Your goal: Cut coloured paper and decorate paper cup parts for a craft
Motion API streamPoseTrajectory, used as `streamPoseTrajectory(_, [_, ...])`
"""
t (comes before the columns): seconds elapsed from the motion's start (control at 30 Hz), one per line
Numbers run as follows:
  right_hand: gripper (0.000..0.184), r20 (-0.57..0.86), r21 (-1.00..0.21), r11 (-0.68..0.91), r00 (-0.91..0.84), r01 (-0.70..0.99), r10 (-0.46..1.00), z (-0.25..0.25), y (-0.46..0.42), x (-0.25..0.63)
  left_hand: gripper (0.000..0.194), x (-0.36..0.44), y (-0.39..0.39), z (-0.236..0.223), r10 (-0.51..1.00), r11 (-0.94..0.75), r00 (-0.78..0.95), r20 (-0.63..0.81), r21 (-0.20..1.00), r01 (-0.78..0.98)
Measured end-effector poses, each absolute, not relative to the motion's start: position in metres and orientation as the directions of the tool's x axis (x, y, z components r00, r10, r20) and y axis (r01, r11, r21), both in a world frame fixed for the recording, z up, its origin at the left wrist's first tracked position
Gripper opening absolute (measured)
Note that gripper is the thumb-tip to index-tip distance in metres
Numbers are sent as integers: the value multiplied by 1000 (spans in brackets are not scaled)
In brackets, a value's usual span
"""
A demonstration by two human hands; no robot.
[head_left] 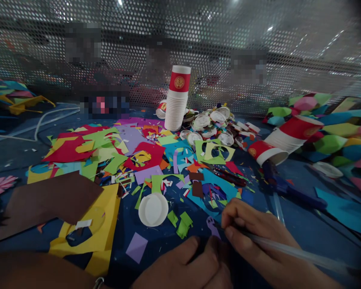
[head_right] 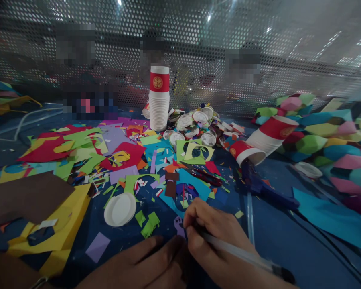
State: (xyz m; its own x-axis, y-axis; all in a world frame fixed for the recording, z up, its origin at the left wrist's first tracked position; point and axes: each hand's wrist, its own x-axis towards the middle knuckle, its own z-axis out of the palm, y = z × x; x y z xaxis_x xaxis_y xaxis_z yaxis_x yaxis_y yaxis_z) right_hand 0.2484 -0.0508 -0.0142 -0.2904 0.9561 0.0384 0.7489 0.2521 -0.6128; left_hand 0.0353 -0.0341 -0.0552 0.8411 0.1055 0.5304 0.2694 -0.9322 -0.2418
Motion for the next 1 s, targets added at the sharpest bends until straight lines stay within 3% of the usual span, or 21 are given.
streamPoseTrajectory(0.3, [18, 22, -606, 249, -297, 756, 955, -13, -49, 246, 24, 36, -36, -53, 121, -938, 848, 516, -221, 268])
streamPoseTrajectory(0.57, [19, 9, -605, 238, -293, 760, 956, -14, -48, 247, 26, 39, -35, -54, 145, -933, 798, 586, -187, 307])
streamPoseTrajectory(1.0, [15, 14, -619, 232, -284, 750, 959, -13, -48, 247, 22, 38, -34, -54, 114, -930, 812, 572, -225, 289])
